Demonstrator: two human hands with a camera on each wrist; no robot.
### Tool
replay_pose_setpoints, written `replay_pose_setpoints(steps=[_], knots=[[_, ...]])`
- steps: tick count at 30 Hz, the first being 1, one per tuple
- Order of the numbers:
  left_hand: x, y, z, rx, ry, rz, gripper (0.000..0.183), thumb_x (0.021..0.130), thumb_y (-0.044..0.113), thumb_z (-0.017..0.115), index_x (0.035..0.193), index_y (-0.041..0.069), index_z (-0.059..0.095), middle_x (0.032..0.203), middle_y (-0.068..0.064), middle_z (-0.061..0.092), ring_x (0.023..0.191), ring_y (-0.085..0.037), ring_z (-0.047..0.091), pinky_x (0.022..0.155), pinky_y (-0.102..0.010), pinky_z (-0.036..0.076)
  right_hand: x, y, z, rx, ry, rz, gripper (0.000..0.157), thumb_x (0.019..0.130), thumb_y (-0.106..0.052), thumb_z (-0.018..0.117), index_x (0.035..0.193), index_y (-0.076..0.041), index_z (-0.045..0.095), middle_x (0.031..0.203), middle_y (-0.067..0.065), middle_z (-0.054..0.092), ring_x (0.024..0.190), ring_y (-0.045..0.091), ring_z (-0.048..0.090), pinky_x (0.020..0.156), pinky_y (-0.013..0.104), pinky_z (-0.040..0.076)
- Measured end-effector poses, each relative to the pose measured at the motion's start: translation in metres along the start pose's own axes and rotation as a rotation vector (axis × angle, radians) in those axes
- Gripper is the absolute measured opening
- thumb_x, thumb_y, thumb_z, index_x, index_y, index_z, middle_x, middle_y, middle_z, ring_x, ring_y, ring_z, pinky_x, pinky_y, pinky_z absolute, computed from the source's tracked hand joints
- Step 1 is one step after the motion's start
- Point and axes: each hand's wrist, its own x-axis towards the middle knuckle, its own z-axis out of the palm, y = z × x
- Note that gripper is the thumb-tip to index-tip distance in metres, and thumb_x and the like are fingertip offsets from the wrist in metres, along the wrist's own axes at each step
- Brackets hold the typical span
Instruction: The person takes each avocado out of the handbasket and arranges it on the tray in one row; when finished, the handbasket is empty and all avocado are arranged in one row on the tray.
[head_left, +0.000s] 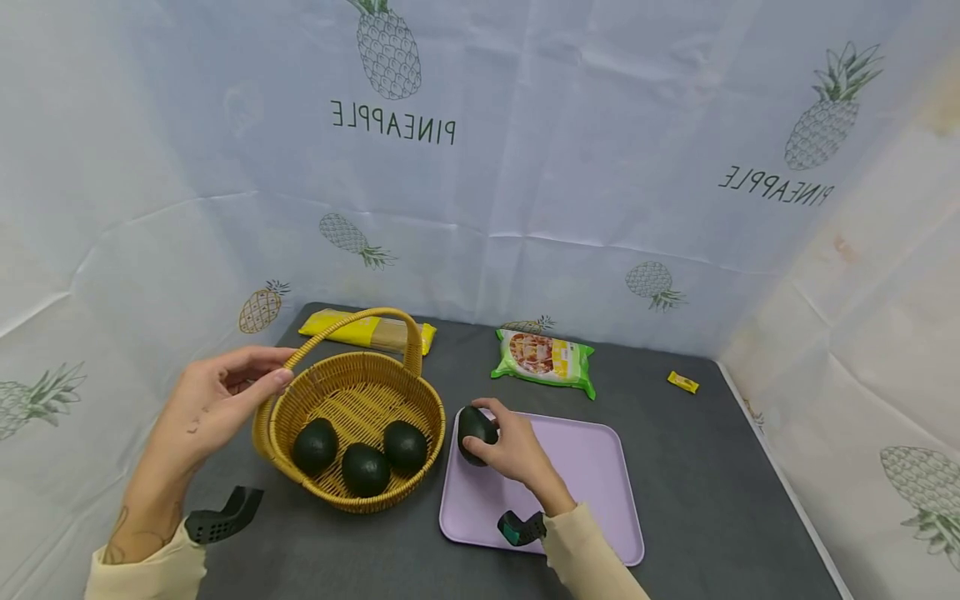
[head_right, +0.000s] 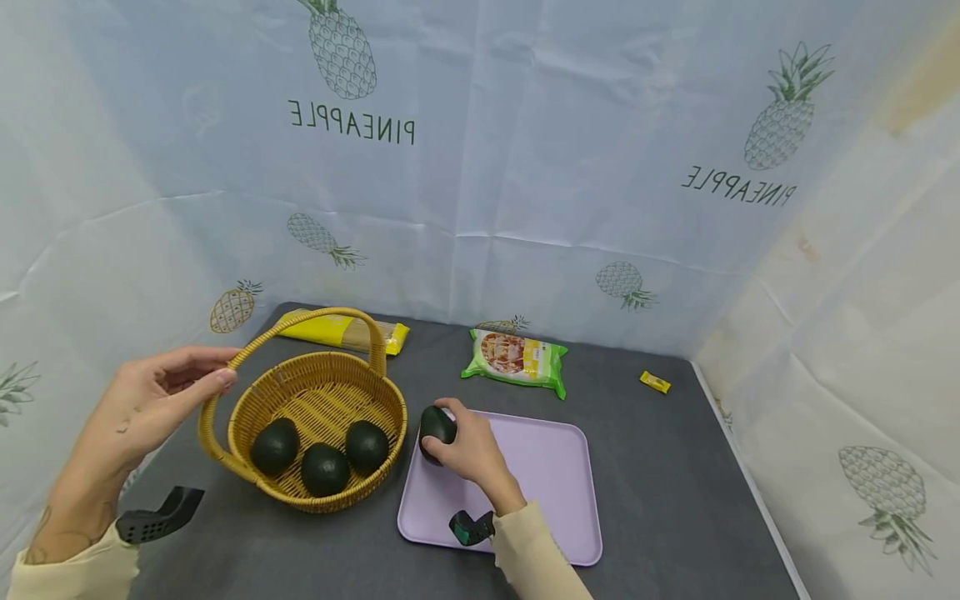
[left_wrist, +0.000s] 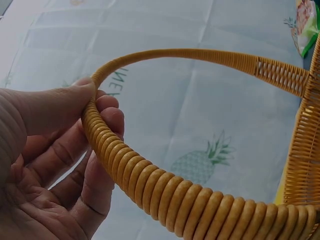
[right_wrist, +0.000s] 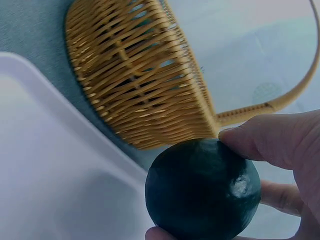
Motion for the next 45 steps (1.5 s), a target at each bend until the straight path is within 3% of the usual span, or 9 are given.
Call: replay_pose_setpoints(steps=[8,21,35,45], knots=[[0.002,0.001,0.000,-0.004,-0.005,0.002,0.029,0.100,0.019,0.067,0.126,0.005,0.069,0.097,0.011,0.073,0.083,-0.004,0.070,0.067,-0.019,0.056,-0.004,0.007,0.015,-0.057,-0.012,0.015,0.058,0.085,-0.029,0.075,0.138,-0.013,0.057,0.106,0.014,0.072,0.082,0.020,0.063,0.069,0.037,0.052],[0.001,0.000,0.000,0.009,-0.001,0.000,0.029,0.100,0.019,0.067,0.125,0.006,0.070,0.096,0.011,0.074,0.080,-0.006,0.069,0.064,-0.021,0.055,-0.005,0.008,0.025,-0.098,-0.035,0.049,0.056,0.085,-0.031,0.075,0.135,-0.014,0.057,0.110,0.018,0.069,0.091,0.028,0.064,0.071,0.043,0.052],[0.001,0.000,0.001,0.008,0.004,0.013,0.028,0.100,0.017,0.067,0.124,0.004,0.070,0.095,0.012,0.073,0.080,-0.005,0.069,0.064,-0.020,0.055,-0.006,0.001,0.026,-0.076,-0.090,0.101,0.061,0.092,-0.045,0.071,0.137,-0.007,0.056,0.122,0.024,0.068,0.107,0.037,0.067,0.086,0.052,0.055],[0.001,0.001,0.001,0.030,0.016,0.014,0.028,0.099,0.018,0.068,0.124,0.006,0.070,0.095,0.012,0.073,0.077,-0.007,0.067,0.061,-0.021,0.053,-0.009,-0.002,0.025,-0.090,-0.134,0.111,0.072,0.091,-0.051,0.072,0.143,-0.005,0.050,0.118,0.026,0.068,0.099,0.032,0.069,0.082,0.049,0.056]])
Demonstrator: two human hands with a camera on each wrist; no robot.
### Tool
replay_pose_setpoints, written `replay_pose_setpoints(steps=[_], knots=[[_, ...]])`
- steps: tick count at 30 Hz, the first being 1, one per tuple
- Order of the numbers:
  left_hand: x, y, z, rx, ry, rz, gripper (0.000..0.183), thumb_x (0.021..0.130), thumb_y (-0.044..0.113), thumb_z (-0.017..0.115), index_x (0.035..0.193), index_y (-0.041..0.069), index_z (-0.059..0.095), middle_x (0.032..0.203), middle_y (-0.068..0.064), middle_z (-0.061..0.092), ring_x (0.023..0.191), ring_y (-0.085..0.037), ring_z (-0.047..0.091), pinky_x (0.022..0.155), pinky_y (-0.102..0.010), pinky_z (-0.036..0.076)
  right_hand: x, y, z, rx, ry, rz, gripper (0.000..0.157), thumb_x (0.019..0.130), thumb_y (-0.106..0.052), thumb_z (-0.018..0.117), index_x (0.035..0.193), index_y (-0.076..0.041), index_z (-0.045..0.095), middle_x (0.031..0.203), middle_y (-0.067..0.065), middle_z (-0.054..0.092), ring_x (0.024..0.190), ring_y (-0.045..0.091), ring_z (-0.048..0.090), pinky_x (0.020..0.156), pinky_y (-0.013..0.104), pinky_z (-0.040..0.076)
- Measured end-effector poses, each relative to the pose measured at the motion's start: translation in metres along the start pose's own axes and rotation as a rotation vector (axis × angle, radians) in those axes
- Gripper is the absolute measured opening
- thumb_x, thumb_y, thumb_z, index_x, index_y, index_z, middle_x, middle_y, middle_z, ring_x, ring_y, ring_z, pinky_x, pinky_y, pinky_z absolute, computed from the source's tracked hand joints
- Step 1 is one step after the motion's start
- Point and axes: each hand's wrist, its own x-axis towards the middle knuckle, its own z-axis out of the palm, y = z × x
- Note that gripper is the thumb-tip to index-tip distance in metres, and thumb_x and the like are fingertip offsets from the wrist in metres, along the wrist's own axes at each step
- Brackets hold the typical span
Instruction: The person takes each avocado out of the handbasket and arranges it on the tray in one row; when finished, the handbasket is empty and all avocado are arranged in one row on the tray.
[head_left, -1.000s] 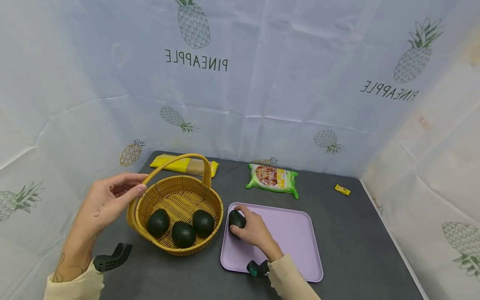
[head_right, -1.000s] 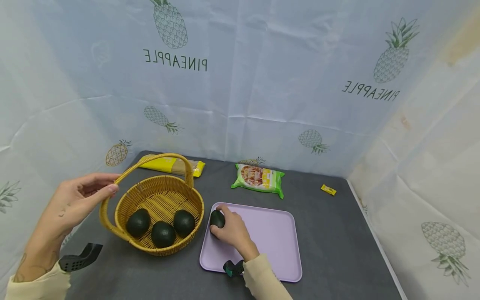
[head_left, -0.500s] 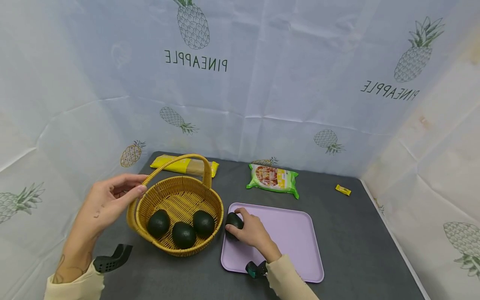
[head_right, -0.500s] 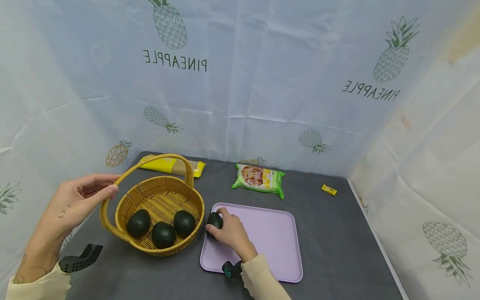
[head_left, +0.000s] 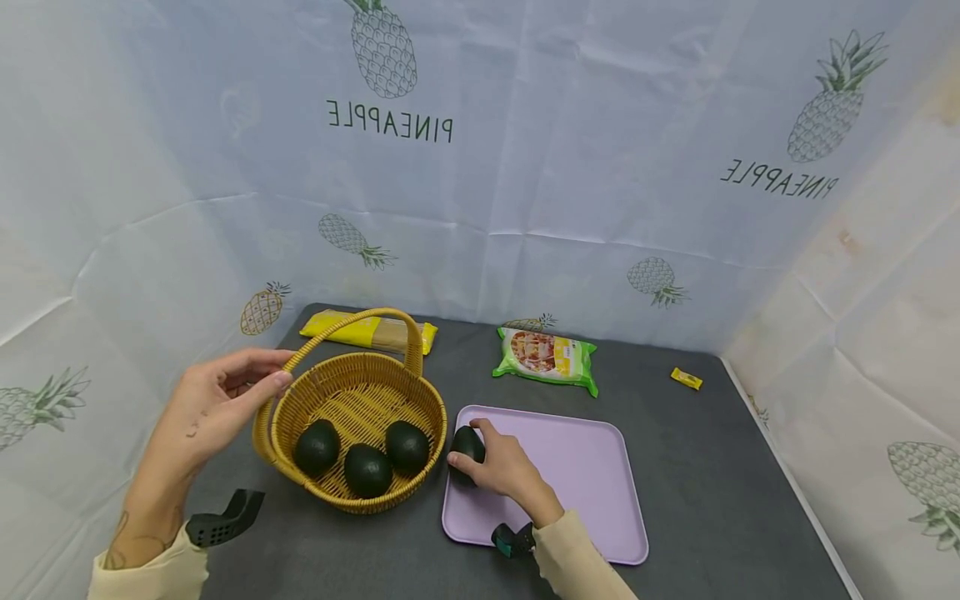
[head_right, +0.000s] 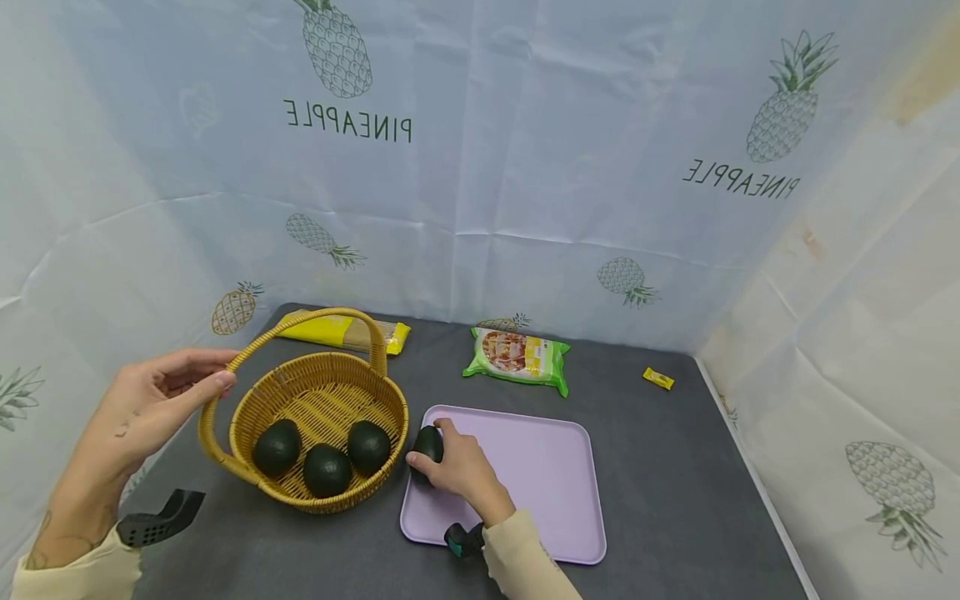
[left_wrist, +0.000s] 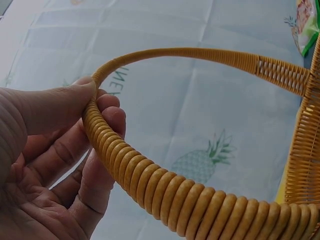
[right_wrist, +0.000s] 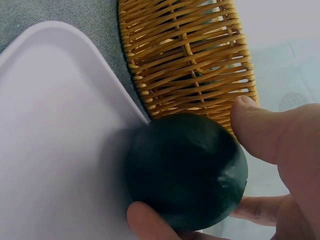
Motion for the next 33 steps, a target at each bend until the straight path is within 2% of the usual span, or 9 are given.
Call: replay_pose_setpoints(steps=[10,33], knots=[[-0.0004,0.0003,-0.0005,-0.007,-0.003,-0.011,0.028,0.099,0.019,0.068,0.124,0.007,0.070,0.095,0.013,0.073,0.078,-0.007,0.067,0.062,-0.021,0.053,-0.0023,-0.0017,-0.0029,-0.002,-0.006,-0.016,0.075,0.092,-0.050,0.071,0.145,-0.004,0.047,0.125,0.028,0.066,0.109,0.039,0.068,0.090,0.055,0.055],[-0.0007,-0.0011,-0.0012,-0.027,-0.017,-0.020,0.030,0.099,0.019,0.068,0.127,0.008,0.069,0.099,0.012,0.073,0.086,-0.003,0.069,0.069,-0.017,0.055,-0.0025,0.0014,-0.0074,-0.008,-0.008,-0.018,0.072,0.093,-0.045,0.071,0.147,-0.004,0.047,0.131,0.027,0.063,0.116,0.041,0.065,0.095,0.056,0.053]])
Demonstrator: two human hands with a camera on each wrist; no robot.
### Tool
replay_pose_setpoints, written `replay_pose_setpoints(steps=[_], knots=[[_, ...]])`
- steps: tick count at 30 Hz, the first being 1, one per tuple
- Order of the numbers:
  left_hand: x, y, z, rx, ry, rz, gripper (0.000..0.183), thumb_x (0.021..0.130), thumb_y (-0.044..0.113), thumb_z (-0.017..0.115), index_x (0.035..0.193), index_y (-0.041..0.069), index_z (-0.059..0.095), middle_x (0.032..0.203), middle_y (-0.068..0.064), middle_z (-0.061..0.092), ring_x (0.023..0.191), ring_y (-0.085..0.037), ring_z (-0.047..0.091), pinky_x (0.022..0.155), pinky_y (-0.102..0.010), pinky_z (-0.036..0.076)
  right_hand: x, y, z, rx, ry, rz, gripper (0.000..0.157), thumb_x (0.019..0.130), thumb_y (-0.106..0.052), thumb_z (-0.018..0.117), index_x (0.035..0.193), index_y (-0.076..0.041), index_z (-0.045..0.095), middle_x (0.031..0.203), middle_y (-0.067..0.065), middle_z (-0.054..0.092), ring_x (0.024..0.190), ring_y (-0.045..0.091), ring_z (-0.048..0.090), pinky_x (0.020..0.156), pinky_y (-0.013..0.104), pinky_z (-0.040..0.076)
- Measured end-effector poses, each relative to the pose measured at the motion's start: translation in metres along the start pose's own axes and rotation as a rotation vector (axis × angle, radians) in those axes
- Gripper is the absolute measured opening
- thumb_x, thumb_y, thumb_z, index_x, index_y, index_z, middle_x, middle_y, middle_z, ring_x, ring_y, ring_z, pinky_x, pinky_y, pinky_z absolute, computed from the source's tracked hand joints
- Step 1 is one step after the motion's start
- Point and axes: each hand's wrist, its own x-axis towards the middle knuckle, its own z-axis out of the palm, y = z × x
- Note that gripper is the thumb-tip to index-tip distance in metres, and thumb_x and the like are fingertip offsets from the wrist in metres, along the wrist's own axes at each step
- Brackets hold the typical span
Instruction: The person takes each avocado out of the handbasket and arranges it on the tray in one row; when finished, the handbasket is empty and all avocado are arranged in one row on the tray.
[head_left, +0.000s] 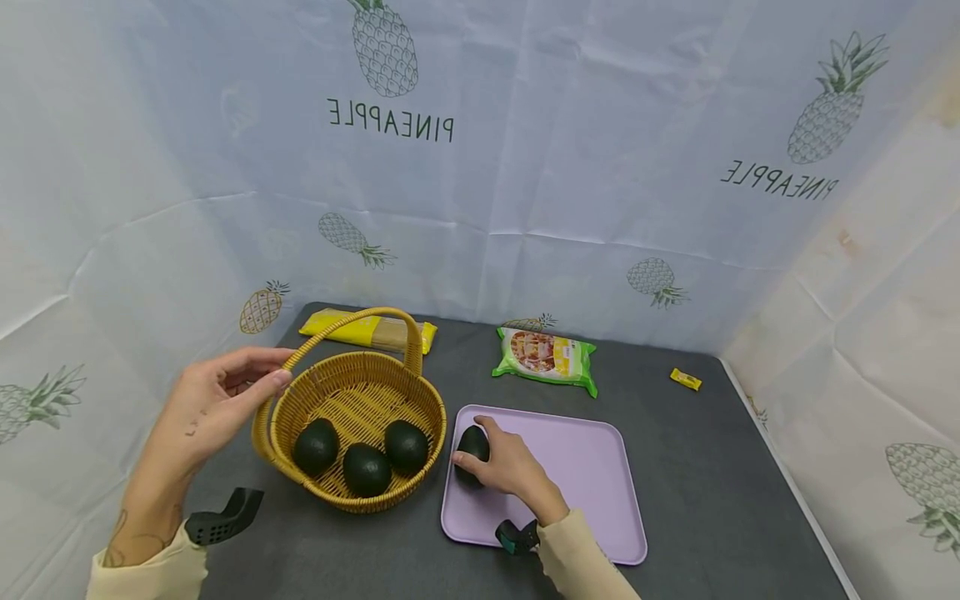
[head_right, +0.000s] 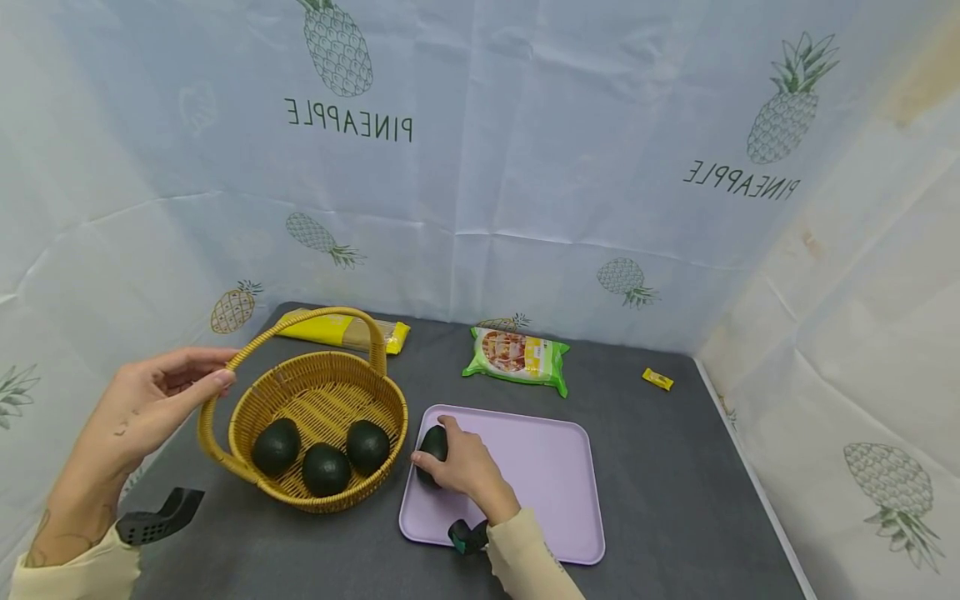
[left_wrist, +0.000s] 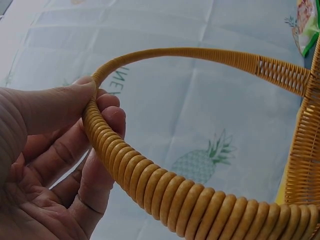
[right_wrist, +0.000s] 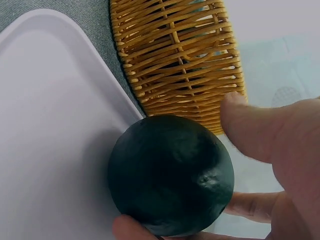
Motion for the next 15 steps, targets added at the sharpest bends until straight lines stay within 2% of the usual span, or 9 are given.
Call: replay_pose_setpoints(steps=[6,10,15], knots=[[0.0001,-0.0003,-0.0003,-0.010,-0.007,-0.005,0.031,0.099,0.019,0.068,0.127,0.007,0.069,0.099,0.012,0.073,0.086,-0.003,0.070,0.069,-0.018,0.056,0.0001,-0.0021,0.0007,-0.006,0.010,-0.016,0.065,0.093,-0.039,0.071,0.143,-0.004,0.050,0.125,0.026,0.066,0.111,0.038,0.067,0.092,0.053,0.054],[0.0002,-0.0002,-0.0004,-0.004,-0.006,-0.008,0.031,0.099,0.020,0.068,0.127,0.008,0.069,0.099,0.012,0.073,0.085,-0.003,0.070,0.069,-0.018,0.056,0.0002,-0.0038,0.0021,0.005,0.004,-0.036,0.065,0.093,-0.039,0.072,0.142,-0.002,0.050,0.124,0.026,0.066,0.109,0.038,0.067,0.091,0.053,0.055],[0.0004,-0.0002,-0.0003,0.001,-0.004,0.000,0.030,0.099,0.019,0.068,0.127,0.007,0.069,0.099,0.012,0.073,0.085,-0.003,0.069,0.069,-0.017,0.056,-0.0003,-0.0018,0.0018,0.015,-0.012,-0.021,0.066,0.093,-0.041,0.071,0.143,-0.004,0.049,0.123,0.025,0.067,0.108,0.036,0.067,0.090,0.053,0.055]])
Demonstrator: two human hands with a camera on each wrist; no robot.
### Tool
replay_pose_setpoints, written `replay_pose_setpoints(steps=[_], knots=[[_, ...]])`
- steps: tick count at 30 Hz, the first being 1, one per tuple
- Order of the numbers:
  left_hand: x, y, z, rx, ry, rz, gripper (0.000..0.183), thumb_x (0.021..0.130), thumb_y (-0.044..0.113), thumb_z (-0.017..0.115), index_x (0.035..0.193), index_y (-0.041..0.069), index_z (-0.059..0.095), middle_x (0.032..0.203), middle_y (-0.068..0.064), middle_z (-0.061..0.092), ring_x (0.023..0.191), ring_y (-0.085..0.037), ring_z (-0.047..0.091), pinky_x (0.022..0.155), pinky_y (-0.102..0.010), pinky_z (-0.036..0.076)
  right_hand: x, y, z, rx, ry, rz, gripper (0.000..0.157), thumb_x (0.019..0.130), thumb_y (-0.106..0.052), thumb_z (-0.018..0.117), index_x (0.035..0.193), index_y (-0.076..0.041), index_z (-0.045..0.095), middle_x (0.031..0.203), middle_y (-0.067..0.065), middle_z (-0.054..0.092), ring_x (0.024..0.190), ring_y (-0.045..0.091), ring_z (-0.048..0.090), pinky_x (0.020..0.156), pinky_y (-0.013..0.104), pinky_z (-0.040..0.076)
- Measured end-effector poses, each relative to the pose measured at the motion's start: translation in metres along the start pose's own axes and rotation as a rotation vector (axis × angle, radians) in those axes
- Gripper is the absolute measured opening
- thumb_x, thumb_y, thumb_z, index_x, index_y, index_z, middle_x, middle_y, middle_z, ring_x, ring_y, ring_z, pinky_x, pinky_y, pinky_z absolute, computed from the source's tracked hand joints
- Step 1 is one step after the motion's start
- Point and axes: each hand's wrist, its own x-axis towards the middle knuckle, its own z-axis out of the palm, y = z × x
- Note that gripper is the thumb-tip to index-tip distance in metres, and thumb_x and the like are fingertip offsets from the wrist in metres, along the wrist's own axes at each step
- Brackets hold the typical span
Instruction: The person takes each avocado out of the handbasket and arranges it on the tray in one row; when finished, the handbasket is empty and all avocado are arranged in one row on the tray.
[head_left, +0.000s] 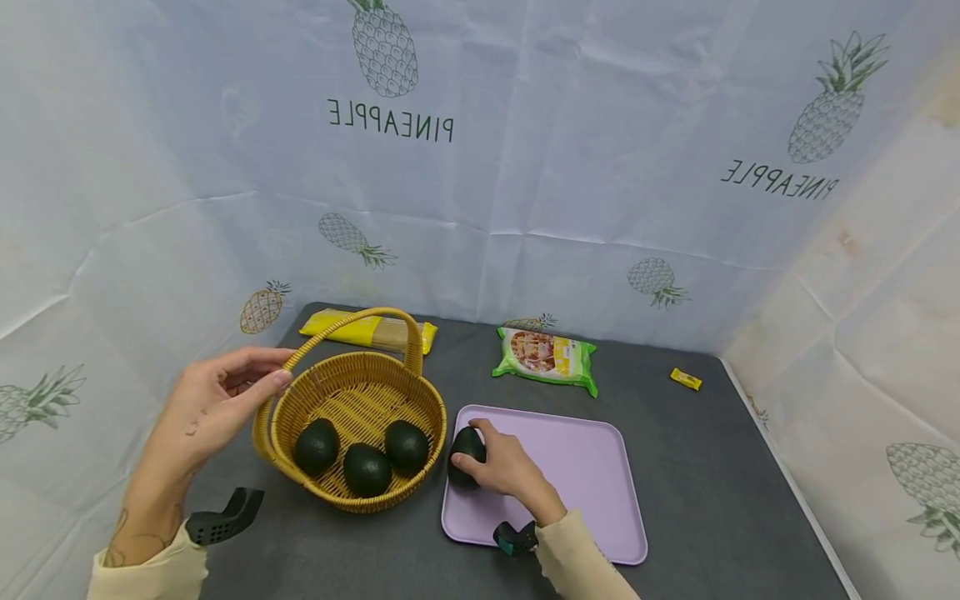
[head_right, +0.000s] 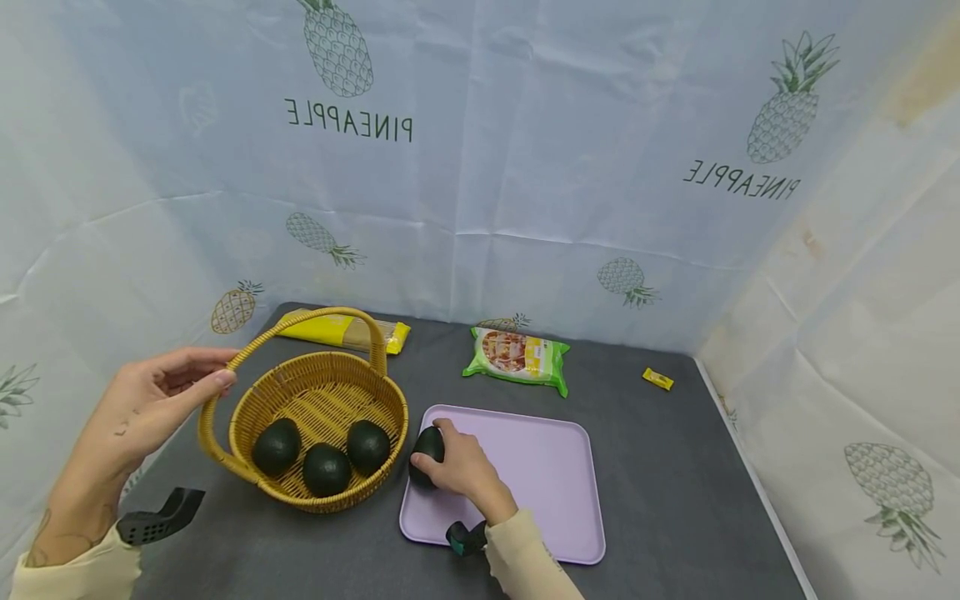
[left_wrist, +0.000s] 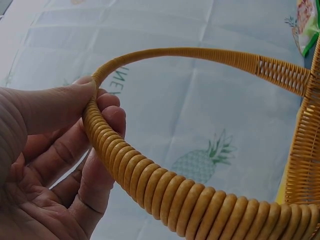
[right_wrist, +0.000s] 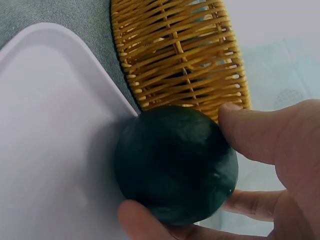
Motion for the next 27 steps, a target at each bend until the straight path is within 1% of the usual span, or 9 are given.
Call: replay_pose_setpoints(steps=[5,10,17,22,27], knots=[[0.0003,-0.0002,0.0003,-0.005,-0.004,-0.001,0.031,0.100,0.020,0.067,0.127,0.006,0.069,0.099,0.012,0.073,0.086,-0.003,0.069,0.069,-0.018,0.056,0.0008,0.0039,-0.0013,0.005,-0.015,0.019,0.071,0.094,-0.046,0.070,0.146,-0.004,0.047,0.127,0.026,0.065,0.112,0.037,0.067,0.093,0.054,0.054],[0.0006,-0.0003,-0.0001,-0.013,-0.006,0.005,0.030,0.100,0.018,0.067,0.127,0.005,0.068,0.099,0.012,0.073,0.086,-0.003,0.069,0.069,-0.018,0.056,0.0010,0.0050,-0.0028,-0.015,-0.004,0.003,0.070,0.094,-0.045,0.069,0.146,-0.004,0.047,0.130,0.027,0.064,0.116,0.040,0.065,0.096,0.056,0.053],[0.0004,-0.0001,0.0001,-0.013,-0.006,0.004,0.030,0.100,0.019,0.067,0.127,0.005,0.068,0.099,0.011,0.073,0.086,-0.003,0.070,0.069,-0.018,0.056,-0.0013,0.0042,-0.0048,-0.016,0.000,0.008,0.070,0.094,-0.045,0.070,0.147,-0.004,0.047,0.132,0.027,0.063,0.119,0.040,0.064,0.099,0.056,0.052],[0.0003,0.0002,0.0001,-0.011,-0.003,0.004,0.030,0.100,0.019,0.067,0.127,0.005,0.068,0.099,0.011,0.073,0.085,-0.004,0.070,0.069,-0.018,0.056,-0.0018,0.0038,-0.0066,-0.030,0.014,-0.012,0.070,0.094,-0.045,0.071,0.145,-0.002,0.048,0.130,0.026,0.064,0.117,0.040,0.064,0.096,0.056,0.052],[0.0000,0.0001,0.0004,-0.003,0.000,0.005,0.030,0.100,0.019,0.067,0.126,0.006,0.069,0.098,0.011,0.073,0.084,-0.004,0.069,0.068,-0.018,0.056,-0.0021,0.0011,-0.0095,-0.061,0.039,0.003,0.070,0.094,-0.047,0.070,0.146,-0.005,0.049,0.124,0.023,0.067,0.110,0.036,0.066,0.087,0.055,0.055]])
